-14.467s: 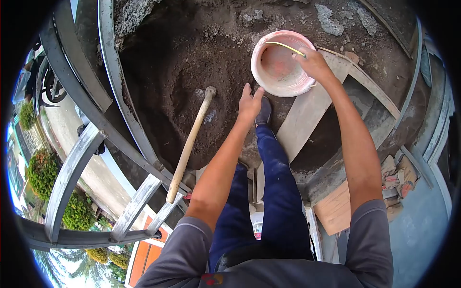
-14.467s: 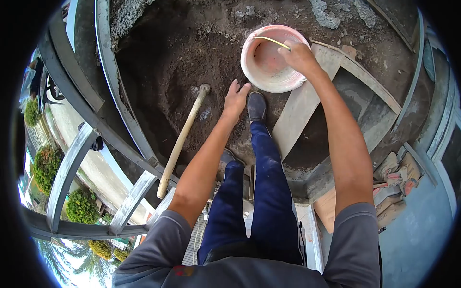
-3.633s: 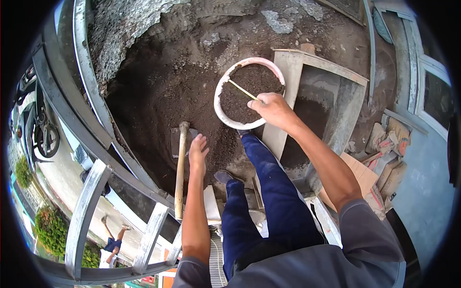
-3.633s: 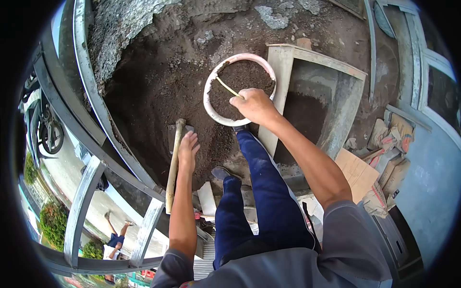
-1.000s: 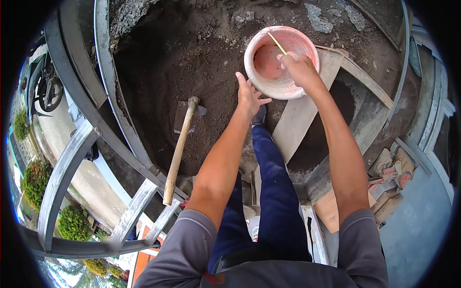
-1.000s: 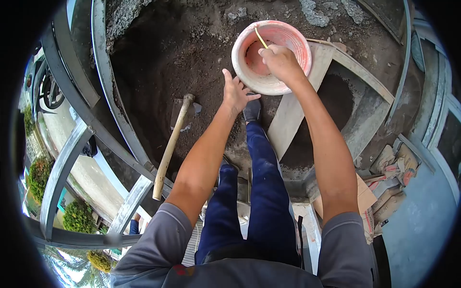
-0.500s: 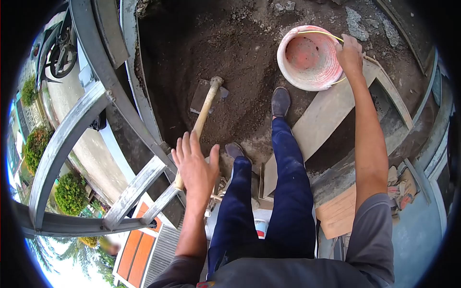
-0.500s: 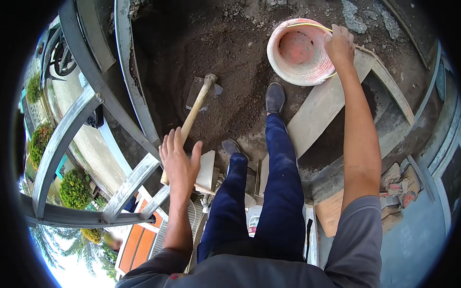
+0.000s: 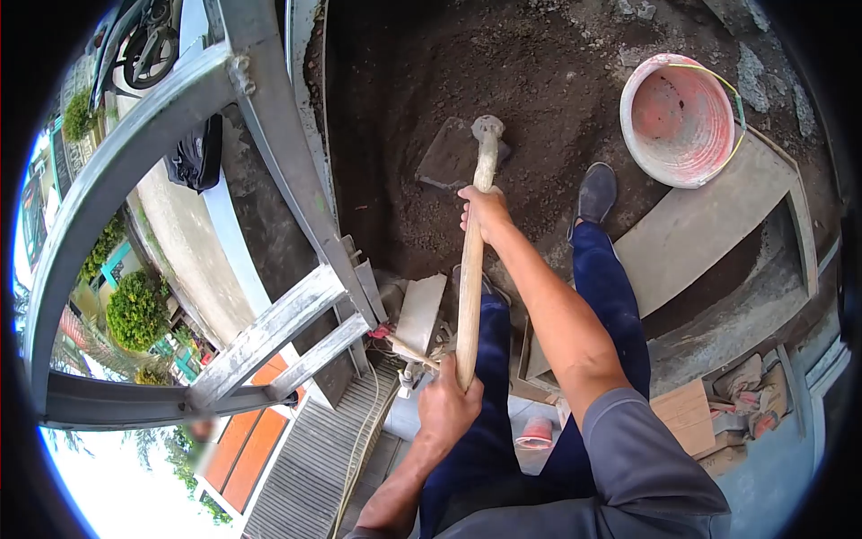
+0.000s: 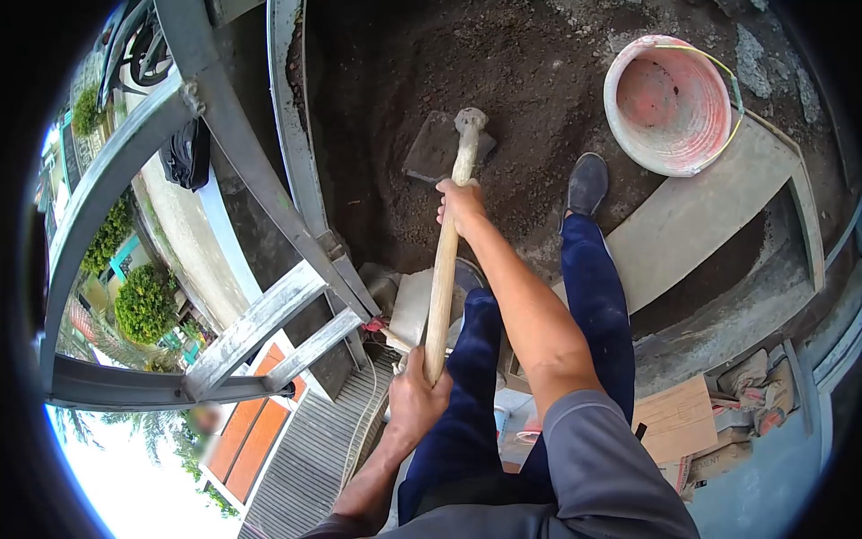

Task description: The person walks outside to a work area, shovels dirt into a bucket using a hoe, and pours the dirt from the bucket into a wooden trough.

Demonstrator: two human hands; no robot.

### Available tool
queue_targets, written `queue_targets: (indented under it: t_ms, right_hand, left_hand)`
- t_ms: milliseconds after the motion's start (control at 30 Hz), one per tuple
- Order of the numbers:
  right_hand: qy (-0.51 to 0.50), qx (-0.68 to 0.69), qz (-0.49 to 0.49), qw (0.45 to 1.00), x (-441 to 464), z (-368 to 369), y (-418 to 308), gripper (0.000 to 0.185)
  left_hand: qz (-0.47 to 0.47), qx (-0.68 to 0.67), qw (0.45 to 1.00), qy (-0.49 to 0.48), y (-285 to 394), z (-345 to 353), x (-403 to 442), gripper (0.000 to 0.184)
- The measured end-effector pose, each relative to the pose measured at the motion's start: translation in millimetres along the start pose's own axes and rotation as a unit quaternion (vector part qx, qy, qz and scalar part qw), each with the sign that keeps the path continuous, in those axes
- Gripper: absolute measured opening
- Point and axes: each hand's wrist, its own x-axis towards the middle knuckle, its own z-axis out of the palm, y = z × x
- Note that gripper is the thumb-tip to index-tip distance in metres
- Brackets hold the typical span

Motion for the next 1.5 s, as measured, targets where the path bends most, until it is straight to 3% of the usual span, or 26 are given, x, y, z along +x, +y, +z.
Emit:
queue_targets:
  t_ms: [200,267,367,433,467,533,567,633,667,700,733,767,933,1000,1133,1400,1500]
  right_hand:
    - [0.001,-0.056,-0.188,0.981,-52.8,6.7,-116.5,0.03]
    - [-0.015,-0.041,-0.263,0.964,-53.4,20.5,-171.0,0.032]
    - [-0.053,-0.014,-0.358,0.932,-14.1,52.6,-234.9,0.025]
    - [-0.004,-0.02,-0.324,0.946,29.7,88.9,-259.0,0.02]
    - [-0.031,-0.013,-0.314,0.949,38.4,107.6,-251.2,0.016]
    - [-0.021,-0.077,-0.282,0.956,66.6,139.3,-208.7,0.014]
    - [-0.019,-0.157,-0.281,0.947,62.7,144.0,-175.3,0.023]
    - [-0.007,-0.177,-0.212,0.961,77.3,153.5,-111.4,0.025]
    - [-0.007,-0.184,-0.195,0.963,70.0,155.4,-90.4,0.025]
    - [-0.016,-0.222,-0.17,0.96,63.3,157.8,-77.1,0.039]
    - [-0.011,-0.242,-0.134,0.961,63.5,158.8,-61.2,0.039]
    - [-0.02,-0.255,-0.118,0.96,64.9,155.7,-43.1,0.027]
    - [-0.057,-0.224,0.003,0.973,74.2,120.2,27.9,0.03]
    - [-0.082,-0.199,0.031,0.976,75.2,108.7,41.3,0.028]
    - [-0.137,-0.131,0.049,0.981,65.1,99.3,37.3,0.024]
    - [-0.115,-0.067,0.03,0.991,-23.3,77.8,-23.8,0.015]
    - [-0.112,-0.041,0.014,0.993,-69.9,43.4,-60.5,0.015]
  left_hand:
    - [0.045,-0.134,0.99,0.01,8.6,-4.4,30.0,0.041]
    - [0.087,-0.144,0.986,-0.005,22.5,-27.5,70.2,0.042]
    - [0.123,-0.09,0.987,0.056,35.7,-61.9,140.0,0.031]
    - [0.116,-0.1,0.985,0.078,34.6,-74.1,180.3,0.027]
    - [0.114,-0.12,0.983,0.081,28.7,-74.9,191.5,0.026]
    - [0.064,-0.15,0.985,0.06,9.7,-72.7,186.3,0.026]
    - [0.03,-0.169,0.984,0.043,-1.6,-69.6,173.0,0.026]
    - [-0.017,-0.197,0.98,0.018,-23.2,-56.4,151.0,0.027]
    - [-0.033,-0.211,0.977,0.01,-28.2,-53.2,143.5,0.028]
    - [-0.05,-0.227,0.973,0.006,-31.9,-51.2,136.1,0.029]
    - [-0.076,-0.238,0.968,-0.006,-37.3,-47.9,121.0,0.029]
    - [-0.087,-0.237,0.967,-0.01,-41.9,-42.5,107.1,0.03]
    - [-0.072,-0.198,0.977,-0.025,-38.6,-33.2,87.3,0.024]
    - [-0.085,-0.213,0.973,-0.037,-33.8,-36.9,83.8,0.031]
    - [-0.092,-0.232,0.967,-0.045,-13.0,-59.6,70.2,0.038]
    - [-0.013,-0.254,0.965,-0.062,32.9,-116.6,0.1,0.05]
    - [0.004,-0.272,0.952,-0.137,73.1,-140.9,-36.6,0.058]
